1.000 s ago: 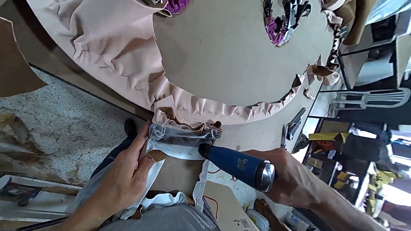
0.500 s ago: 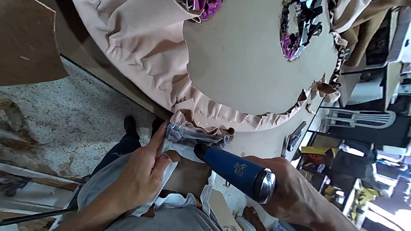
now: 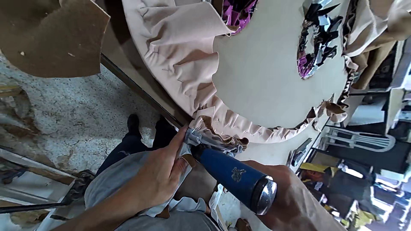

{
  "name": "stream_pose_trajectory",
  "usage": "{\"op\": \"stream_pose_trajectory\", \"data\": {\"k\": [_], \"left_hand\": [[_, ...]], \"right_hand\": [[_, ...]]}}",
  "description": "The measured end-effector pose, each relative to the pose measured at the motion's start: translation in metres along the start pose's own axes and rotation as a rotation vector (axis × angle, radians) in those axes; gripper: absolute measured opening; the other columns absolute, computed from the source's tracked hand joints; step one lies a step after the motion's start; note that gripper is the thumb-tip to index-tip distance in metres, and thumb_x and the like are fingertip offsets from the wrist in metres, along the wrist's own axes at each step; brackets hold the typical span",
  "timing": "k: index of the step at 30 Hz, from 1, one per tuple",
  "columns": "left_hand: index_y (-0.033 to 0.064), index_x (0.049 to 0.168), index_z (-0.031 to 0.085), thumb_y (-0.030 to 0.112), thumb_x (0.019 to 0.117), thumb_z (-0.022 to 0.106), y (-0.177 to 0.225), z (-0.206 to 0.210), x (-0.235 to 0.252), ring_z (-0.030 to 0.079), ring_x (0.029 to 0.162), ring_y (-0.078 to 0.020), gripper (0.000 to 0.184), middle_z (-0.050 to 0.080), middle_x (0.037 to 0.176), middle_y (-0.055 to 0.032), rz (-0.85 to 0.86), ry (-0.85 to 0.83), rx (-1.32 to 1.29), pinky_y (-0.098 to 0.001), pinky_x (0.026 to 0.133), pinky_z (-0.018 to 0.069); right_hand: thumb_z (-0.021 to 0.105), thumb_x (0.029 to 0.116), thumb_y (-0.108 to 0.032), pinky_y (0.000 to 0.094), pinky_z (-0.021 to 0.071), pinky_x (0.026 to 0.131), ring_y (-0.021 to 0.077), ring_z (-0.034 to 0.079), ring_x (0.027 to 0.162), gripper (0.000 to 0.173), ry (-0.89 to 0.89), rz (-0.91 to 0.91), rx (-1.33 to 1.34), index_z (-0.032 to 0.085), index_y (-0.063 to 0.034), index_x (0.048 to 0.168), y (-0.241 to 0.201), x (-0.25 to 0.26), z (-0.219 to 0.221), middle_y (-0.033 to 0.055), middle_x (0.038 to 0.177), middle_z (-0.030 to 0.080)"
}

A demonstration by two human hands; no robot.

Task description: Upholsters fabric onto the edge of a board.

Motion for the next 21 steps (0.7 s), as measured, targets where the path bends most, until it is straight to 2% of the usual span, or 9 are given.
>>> {"op": "stream_pose_trajectory", "data": {"k": [2, 5, 7, 10, 17, 21], "left_hand": [[0.0288, 0.164, 0.023, 0.044, 0.1037, 0.048, 0.0, 0.0, 0.0, 0.061, 0.072, -0.0052, 0.067, 0.067, 0.09, 0.0051, -0.006, -0.004, -0.006, -0.0307, 0.066, 0.0561], [0.0292, 0.164, 0.023, 0.044, 0.1041, 0.048, 0.0, -0.001, 0.0, 0.059, 0.069, -0.0053, 0.067, 0.065, 0.086, 0.0057, 0.002, -0.002, -0.006, -0.03, 0.064, 0.0552], [0.0301, 0.164, 0.023, 0.045, 0.1037, 0.048, 0.0, -0.001, 0.001, 0.058, 0.067, -0.0053, 0.067, 0.064, 0.083, 0.0062, 0.004, -0.003, -0.003, -0.0299, 0.062, 0.0547], [0.03, 0.164, 0.023, 0.045, 0.1036, 0.047, 0.0, -0.001, 0.001, 0.06, 0.069, -0.0058, 0.067, 0.065, 0.084, 0.0058, -0.008, -0.01, 0.0, -0.0309, 0.064, 0.0557], [0.0307, 0.163, 0.024, 0.044, 0.1031, 0.049, 0.0, -0.001, 0.001, 0.063, 0.073, -0.0048, 0.066, 0.068, 0.09, 0.007, -0.004, -0.008, 0.008, -0.0315, 0.066, 0.0575], [0.0298, 0.163, 0.023, 0.041, 0.1026, 0.05, 0.001, -0.002, 0.002, 0.061, 0.068, -0.0078, 0.068, 0.065, 0.081, 0.0046, -0.026, -0.031, 0.01, -0.0341, 0.063, 0.0562]], "right_hand": [[0.07, 0.0856, -0.043, 0.0229, 0.0583, 0.065, -0.0036, 0.068, 0.08, 0.036, -0.005, 0.001, 0.003, 0.072, -0.0223, 0.115, -0.004, 0.002, 0.001, -0.0078, 0.089, 0.075], [0.07, 0.0839, -0.043, 0.0242, 0.0571, 0.062, -0.0022, 0.068, 0.076, 0.034, 0.01, 0.006, -0.024, 0.072, -0.0201, 0.109, -0.007, 0.004, 0.002, -0.0064, 0.085, 0.074], [0.071, 0.0839, -0.042, 0.0235, 0.0572, 0.062, -0.0027, 0.068, 0.077, 0.034, 0.017, 0.004, -0.025, 0.072, -0.0206, 0.11, -0.008, 0.005, 0.002, -0.0068, 0.086, 0.074], [0.071, 0.0843, -0.041, 0.024, 0.0597, 0.067, -0.0024, 0.07, 0.082, 0.044, 0.011, -0.01, -0.007, 0.071, -0.022, 0.125, -0.008, 0.005, 0.004, -0.0063, 0.094, 0.076], [0.072, 0.0873, -0.038, 0.0148, 0.0568, 0.069, -0.0088, 0.066, 0.081, 0.034, 0.036, 0.008, 0.069, 0.07, -0.0229, 0.117, -0.009, 0.004, 0.005, -0.0104, 0.089, 0.073], [0.074, 0.0884, -0.036, 0.0153, 0.0576, 0.073, -0.0077, 0.068, 0.085, 0.031, 0.029, 0.011, 0.106, 0.07, -0.0197, 0.115, -0.012, 0.004, 0.001, -0.0079, 0.092, 0.074]]}}
Point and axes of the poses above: each hand's wrist, its own x-axis towards the middle knuckle, its own z-axis out of the palm, y = z × x, the point moved 4 cm from there along x, towards the middle knuckle
